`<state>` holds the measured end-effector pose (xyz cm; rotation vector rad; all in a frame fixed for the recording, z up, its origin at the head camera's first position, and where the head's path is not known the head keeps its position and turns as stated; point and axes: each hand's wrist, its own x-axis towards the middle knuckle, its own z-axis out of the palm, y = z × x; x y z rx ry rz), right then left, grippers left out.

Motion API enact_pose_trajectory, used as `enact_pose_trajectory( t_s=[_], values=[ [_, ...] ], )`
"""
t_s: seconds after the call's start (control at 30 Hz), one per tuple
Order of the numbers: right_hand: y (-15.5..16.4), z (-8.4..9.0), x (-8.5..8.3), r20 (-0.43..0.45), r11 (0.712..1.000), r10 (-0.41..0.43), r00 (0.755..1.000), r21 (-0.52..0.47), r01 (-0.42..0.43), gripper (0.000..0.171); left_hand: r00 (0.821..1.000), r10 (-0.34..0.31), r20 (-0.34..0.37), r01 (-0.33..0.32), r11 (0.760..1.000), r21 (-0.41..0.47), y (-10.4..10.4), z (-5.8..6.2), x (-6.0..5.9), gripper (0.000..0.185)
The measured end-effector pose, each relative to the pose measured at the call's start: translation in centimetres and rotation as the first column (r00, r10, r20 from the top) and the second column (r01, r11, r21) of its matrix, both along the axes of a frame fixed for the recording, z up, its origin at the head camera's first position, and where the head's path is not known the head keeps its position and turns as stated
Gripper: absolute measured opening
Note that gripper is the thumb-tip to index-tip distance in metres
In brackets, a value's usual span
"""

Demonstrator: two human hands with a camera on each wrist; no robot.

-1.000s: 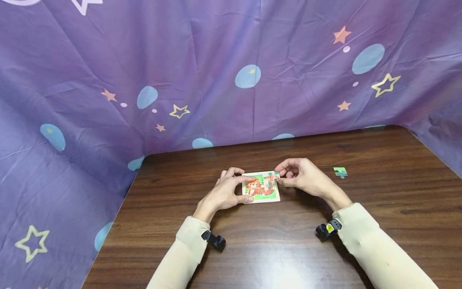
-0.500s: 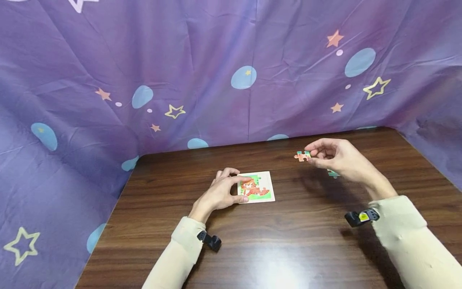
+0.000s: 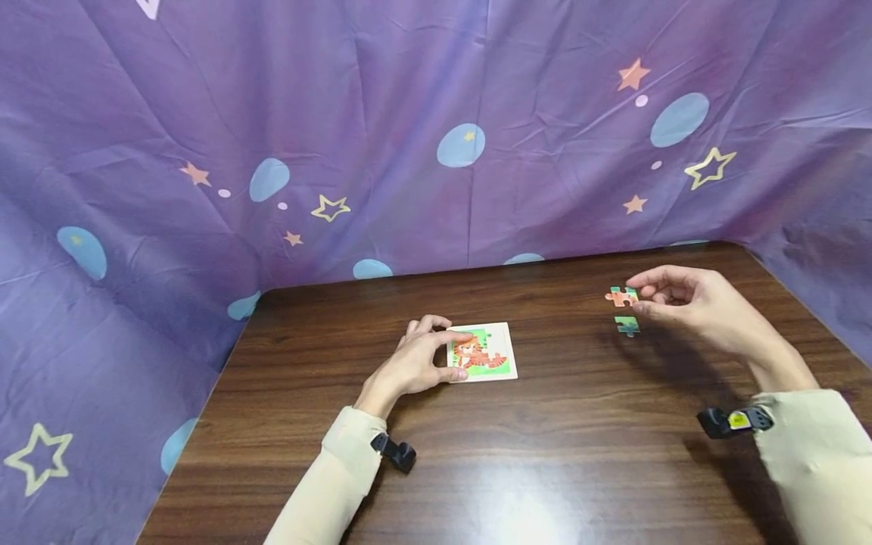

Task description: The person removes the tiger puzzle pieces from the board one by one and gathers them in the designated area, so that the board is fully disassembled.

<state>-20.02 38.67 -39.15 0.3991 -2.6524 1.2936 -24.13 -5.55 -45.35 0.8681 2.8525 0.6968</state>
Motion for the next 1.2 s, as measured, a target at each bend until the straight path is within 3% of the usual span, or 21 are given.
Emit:
enact_pose_trajectory(
  t_s=[0.27, 0.6, 0.77, 1.2],
  values=[
    [1.4, -3.7, 1.2, 0.072, 1.0, 0.02, 0.997, -0.011, -0.019, 0.029, 1.0, 0.002, -0.008, -0.002, 1.0, 0.006, -0.2, 0.6, 0.0, 0.065],
    [3.1, -7.2, 2.3, 0.103, 0.998, 0.053, 0.993, 0.013, -0.054, 0.031, 1.0, 0.004, 0.0, -0.004, 1.0, -0.003, 0.2, 0.2, 0.0, 0.064],
    [3.4, -8.0, 2.6, 0.064, 0.999, 0.033, 0.997, 0.005, -0.033, 0.033, 1.0, -0.001, -0.006, 0.001, 1.0, 0.002, 0.4, 0.1, 0.1, 0.064],
    [2.6, -8.4, 2.3, -0.001, 0.995, -0.035, 0.999, 0.095, 0.035, 0.031, 1.0, 0.008, -0.009, -0.008, 1.0, -0.012, 0.3, 0.1, 0.1, 0.064]
  ],
)
